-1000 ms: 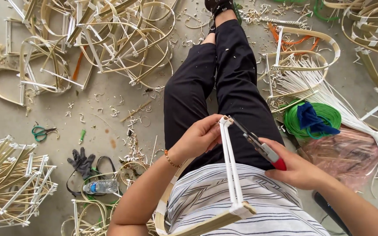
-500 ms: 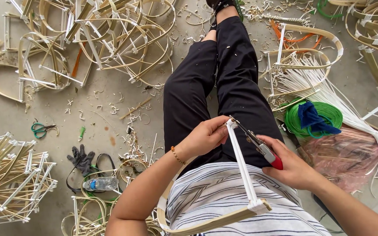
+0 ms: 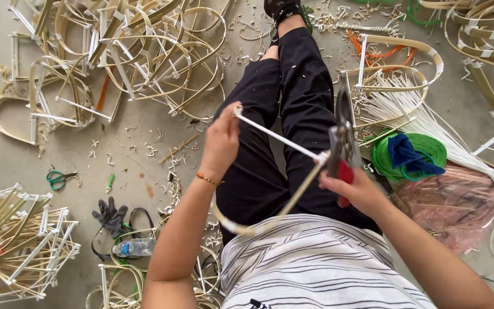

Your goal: Manually assemble and secure bamboo or wood frame components using plastic ties and cutting tools.

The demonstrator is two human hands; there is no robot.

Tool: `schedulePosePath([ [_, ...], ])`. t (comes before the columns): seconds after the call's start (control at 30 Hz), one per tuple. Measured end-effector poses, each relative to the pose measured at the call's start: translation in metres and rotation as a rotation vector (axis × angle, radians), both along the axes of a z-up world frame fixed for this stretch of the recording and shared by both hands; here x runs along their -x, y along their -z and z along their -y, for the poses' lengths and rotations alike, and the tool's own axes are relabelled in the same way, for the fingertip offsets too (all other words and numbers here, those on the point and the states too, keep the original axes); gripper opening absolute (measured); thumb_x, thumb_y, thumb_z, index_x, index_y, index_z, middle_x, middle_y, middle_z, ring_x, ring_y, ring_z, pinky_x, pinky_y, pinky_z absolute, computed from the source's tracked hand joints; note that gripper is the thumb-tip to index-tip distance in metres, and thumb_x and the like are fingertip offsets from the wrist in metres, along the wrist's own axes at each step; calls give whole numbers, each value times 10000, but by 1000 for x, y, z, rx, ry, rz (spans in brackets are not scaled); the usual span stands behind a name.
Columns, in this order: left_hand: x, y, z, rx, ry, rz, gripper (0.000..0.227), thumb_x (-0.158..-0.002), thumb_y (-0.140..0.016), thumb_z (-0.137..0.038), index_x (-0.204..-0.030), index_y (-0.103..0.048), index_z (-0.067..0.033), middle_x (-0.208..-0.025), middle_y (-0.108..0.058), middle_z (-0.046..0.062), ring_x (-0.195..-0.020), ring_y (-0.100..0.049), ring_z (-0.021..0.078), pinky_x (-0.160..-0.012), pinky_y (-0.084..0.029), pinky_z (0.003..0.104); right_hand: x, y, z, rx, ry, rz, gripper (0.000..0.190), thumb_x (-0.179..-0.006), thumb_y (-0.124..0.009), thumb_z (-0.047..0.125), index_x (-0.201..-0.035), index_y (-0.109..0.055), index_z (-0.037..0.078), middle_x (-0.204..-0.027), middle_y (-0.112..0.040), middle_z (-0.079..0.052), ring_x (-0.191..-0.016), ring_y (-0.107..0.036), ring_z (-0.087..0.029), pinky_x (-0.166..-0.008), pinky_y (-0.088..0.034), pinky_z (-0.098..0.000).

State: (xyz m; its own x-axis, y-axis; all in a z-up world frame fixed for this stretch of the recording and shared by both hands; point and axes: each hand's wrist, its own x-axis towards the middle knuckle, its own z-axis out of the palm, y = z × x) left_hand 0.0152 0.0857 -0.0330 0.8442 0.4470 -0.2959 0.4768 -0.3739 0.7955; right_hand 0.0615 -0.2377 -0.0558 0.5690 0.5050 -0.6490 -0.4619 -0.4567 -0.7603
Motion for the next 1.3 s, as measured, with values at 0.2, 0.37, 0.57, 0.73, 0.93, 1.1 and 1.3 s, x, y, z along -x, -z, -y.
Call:
schedulePosePath([
  [0.2,39,-120,-29,366,361,115,450,-1015,-575,-207,-1425,-518,-31,-1217,-645,125,-1115,-634,199,-949,-551,345,-28,10,-37,-324,148,90,483,-890,-708,116,-1332,-520,63,-1013,-692,-80,-914,-690,-135,-651,-487,-277],
  [0.37,30,-38,16,628,500,91,483,-1042,-558,-169,-1497,-445,-55,-1378,-598,128,-1228,-609,177,-1061,-520,333,-17,7,-53,-385,110,-19,465,-881,-680,95,-1318,-529,49,-1034,-709,-66,-940,-707,-140,-775,-515,-315],
  [0.57,14,-6,74,602,480,245,488,-1068,-515,-141,-1533,-393,-57,-1318,-597,87,-1179,-586,124,-1020,-475,294,-26,-11,-20,-196,-17,64,633,-863,-725,42,-1451,-495,92,-1024,-654,-45,-874,-597,-195,-767,-471,-387],
  [0.73,25,-10,51,861,256,-52,320,-1136,-497,-234,-1263,-695,-17,-815,-628,-18,-675,-582,29,-611,-516,204,-30,-55,17,-189,-297,299,680,-738,-754,52,-1361,-487,104,-1017,-625,7,-959,-622,-142,-880,-505,-315],
  [0.93,34,-33,56,876,377,-62,337,-1109,-460,-290,-1141,-700,-56,-702,-573,-48,-536,-480,30,-483,-391,192,-2,-54,41,-9,-314,282,382,-781,-802,119,-1123,-632,98,-808,-658,-7,-744,-619,-140,-720,-531,-303],
  [1.1,42,-25,64,833,380,-73,314,-1112,-462,-288,-983,-643,-66,-641,-486,-68,-525,-404,26,-477,-367,206,12,-40,42,-168,-348,271,305,-814,-781,127,-1082,-641,88,-782,-646,4,-714,-617,-109,-683,-539,-288],
  [1.3,45,-20,64,802,374,-108,327,-1113,-452,-287,-944,-624,-65,-613,-464,-72,-518,-372,24,-476,-341,206,26,-33,40,-131,-333,131,306,-820,-764,102,-1083,-609,81,-783,-636,17,-699,-604,-123,-667,-521,-301],
])
